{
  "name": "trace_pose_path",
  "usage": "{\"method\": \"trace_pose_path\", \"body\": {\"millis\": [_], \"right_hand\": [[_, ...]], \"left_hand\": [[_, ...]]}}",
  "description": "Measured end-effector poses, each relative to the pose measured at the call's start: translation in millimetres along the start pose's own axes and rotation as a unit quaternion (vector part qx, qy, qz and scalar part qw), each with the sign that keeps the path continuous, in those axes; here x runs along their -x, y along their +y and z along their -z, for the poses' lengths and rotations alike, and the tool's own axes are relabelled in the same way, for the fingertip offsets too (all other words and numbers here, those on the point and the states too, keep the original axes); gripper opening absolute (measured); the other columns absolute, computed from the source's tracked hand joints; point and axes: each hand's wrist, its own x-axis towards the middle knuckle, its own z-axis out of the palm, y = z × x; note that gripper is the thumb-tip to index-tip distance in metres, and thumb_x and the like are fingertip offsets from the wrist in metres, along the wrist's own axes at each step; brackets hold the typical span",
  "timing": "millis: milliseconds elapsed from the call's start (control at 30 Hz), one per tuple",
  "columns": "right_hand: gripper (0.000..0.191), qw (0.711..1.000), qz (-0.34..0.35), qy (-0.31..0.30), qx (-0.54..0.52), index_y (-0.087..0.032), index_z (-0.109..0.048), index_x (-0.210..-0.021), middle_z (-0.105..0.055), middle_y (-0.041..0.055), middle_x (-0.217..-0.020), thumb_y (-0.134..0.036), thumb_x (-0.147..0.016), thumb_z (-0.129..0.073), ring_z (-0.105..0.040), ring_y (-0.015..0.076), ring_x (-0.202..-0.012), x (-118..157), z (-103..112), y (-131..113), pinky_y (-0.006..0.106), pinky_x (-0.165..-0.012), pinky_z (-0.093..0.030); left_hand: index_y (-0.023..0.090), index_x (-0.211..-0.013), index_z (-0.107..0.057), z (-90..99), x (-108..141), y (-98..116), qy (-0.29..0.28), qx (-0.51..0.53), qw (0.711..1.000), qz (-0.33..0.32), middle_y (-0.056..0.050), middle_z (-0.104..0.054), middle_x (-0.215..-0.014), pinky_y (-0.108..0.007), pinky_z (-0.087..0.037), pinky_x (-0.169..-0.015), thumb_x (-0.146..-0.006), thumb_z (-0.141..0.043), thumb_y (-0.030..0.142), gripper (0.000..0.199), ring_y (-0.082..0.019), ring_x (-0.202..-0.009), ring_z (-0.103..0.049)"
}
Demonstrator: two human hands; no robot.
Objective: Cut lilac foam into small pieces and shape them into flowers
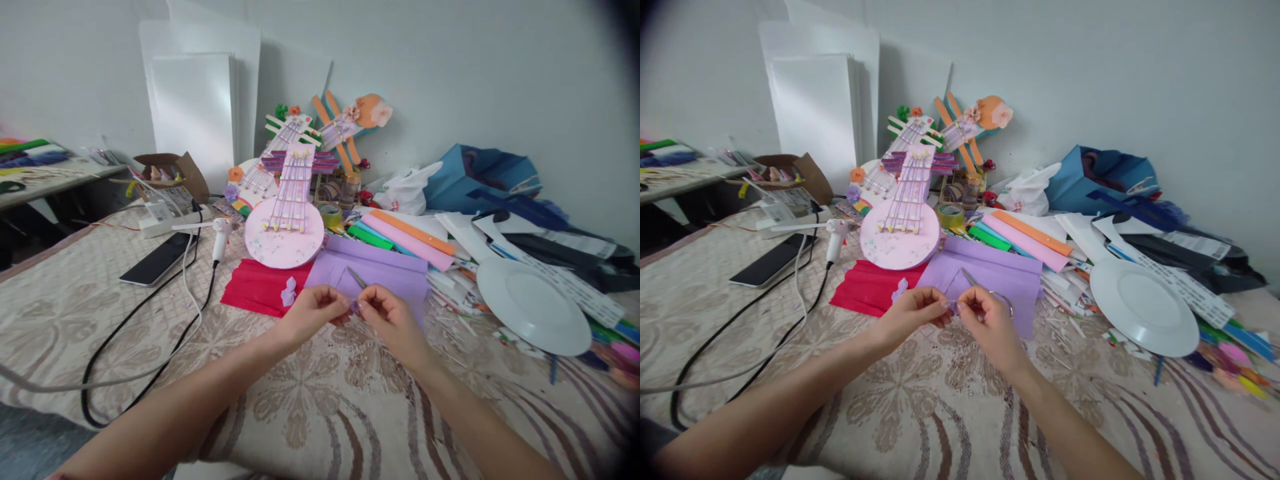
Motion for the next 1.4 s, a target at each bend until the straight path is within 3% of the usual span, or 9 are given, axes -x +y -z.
{"method": "trace_pose_path", "body": {"millis": [333, 533, 733, 1033, 1233, 1400], "right_hand": [[0.012, 0.999, -0.017, -0.011, -0.027, -0.018, -0.051, -0.075, -0.048, -0.0024, -0.067, -0.025, -0.085, -0.049, -0.044, 0.0112, -0.062, 0.7, -2.7, -1.0, 0.022, -0.057, -0.037], [0.018, 0.997, -0.033, -0.047, -0.055, -0.018, -0.052, -0.077, -0.047, -0.0022, -0.066, -0.031, -0.088, -0.044, -0.045, 0.0114, -0.062, 0.0, 0.3, -6.3, 0.023, -0.057, -0.037], [0.011, 0.997, -0.026, -0.074, -0.019, -0.018, -0.051, -0.073, -0.049, -0.0028, -0.065, -0.022, -0.083, -0.05, -0.045, 0.011, -0.06, -1.0, 2.7, -1.9, 0.021, -0.054, -0.036], [0.013, 0.999, -0.031, -0.035, -0.023, -0.018, -0.052, -0.071, -0.047, -0.0035, -0.062, -0.025, -0.082, -0.05, -0.043, 0.0102, -0.057, 0.2, 1.3, -3.7, 0.021, -0.051, -0.035], [0.015, 0.999, -0.035, -0.032, -0.025, -0.018, -0.051, -0.069, -0.047, -0.0033, -0.061, -0.025, -0.082, -0.05, -0.043, 0.0105, -0.056, 1.0, -1.2, -4.5, 0.021, -0.051, -0.034], [0.015, 0.997, -0.051, -0.023, -0.044, -0.018, -0.051, -0.069, -0.046, -0.0035, -0.061, -0.026, -0.082, -0.05, -0.043, 0.0106, -0.056, 0.9, -1.2, -4.2, 0.022, -0.052, -0.035]], "left_hand": [[0.01, -0.077, -0.054, 1.3, -0.4, -3.2, -0.026, -0.036, 0.999, -0.027, -0.001, -0.058, -0.066, -0.025, -0.046, -0.062, -0.07, -0.065, 0.035, 0.028, -0.01, -0.061, -0.056], [0.011, -0.072, -0.054, 3.7, -1.1, -2.6, -0.029, -0.081, 0.995, -0.041, -0.001, -0.057, -0.063, -0.023, -0.044, -0.058, -0.073, -0.061, 0.032, 0.022, -0.009, -0.059, -0.055], [0.01, -0.07, -0.055, 3.6, -0.4, -3.6, -0.038, -0.13, 0.989, -0.051, -0.002, -0.057, -0.063, -0.022, -0.043, -0.056, -0.074, -0.06, 0.027, 0.017, -0.009, -0.058, -0.053], [0.01, -0.071, -0.055, 6.2, -3.9, -10.7, -0.07, -0.088, 0.994, 0.001, -0.004, -0.06, -0.066, -0.024, -0.046, -0.059, -0.073, -0.061, 0.036, 0.026, -0.009, -0.059, -0.057], [0.012, -0.068, -0.052, 3.7, -2.1, -9.7, -0.064, -0.07, 0.995, -0.017, -0.002, -0.059, -0.062, -0.023, -0.044, -0.057, -0.071, -0.063, 0.029, 0.02, -0.009, -0.057, -0.055], [0.012, -0.069, -0.053, 4.1, -1.9, -8.5, -0.07, -0.059, 0.996, -0.015, -0.003, -0.061, -0.064, -0.024, -0.044, -0.059, -0.071, -0.064, 0.034, 0.025, -0.01, -0.059, -0.056]]}}
